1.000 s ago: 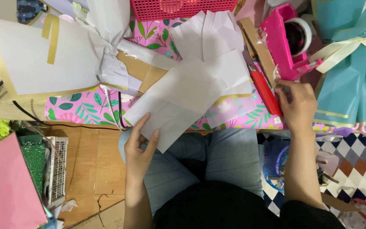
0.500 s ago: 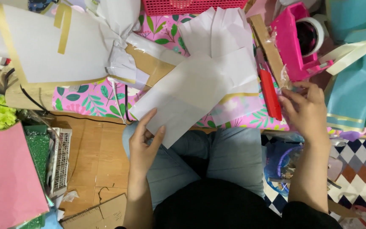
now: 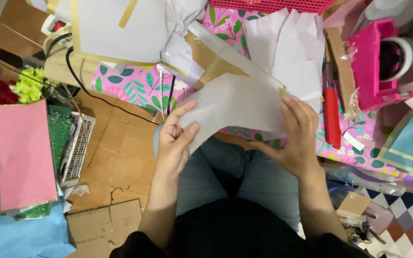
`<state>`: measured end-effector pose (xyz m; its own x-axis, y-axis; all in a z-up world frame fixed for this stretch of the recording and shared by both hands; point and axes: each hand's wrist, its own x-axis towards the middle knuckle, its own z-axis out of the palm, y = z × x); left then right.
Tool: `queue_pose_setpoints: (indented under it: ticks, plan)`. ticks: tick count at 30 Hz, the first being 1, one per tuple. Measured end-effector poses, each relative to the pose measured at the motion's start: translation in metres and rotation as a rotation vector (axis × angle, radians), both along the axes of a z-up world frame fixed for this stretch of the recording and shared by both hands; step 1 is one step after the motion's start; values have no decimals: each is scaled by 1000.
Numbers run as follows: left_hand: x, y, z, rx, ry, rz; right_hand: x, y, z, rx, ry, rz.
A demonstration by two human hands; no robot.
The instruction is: The person sits on the floor and wraps a rectangular cardboard box with white paper and gold tape. They fold the paper around the box, secure it with tape, and use a red utility knife to trim the excess paper.
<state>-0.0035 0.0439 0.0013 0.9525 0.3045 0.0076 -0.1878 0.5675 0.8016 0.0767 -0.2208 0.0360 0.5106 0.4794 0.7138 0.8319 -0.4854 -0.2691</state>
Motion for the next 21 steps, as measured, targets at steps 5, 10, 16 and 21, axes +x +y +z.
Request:
queue_pose_setpoints:
  ticks: [5,10,16,21]
  plan:
    - [-4,1,35,263,73,-57,18,21,-5,92,-91,-81]
    - [6,22,19,936,242,381,15,24,5,138,-136,-85]
    - [55,28,40,1670,-377,440,-14,22,-4,51,-210,-96]
    - [74,38,28,1701,-388,286,-30,28,1,53,-240,-135]
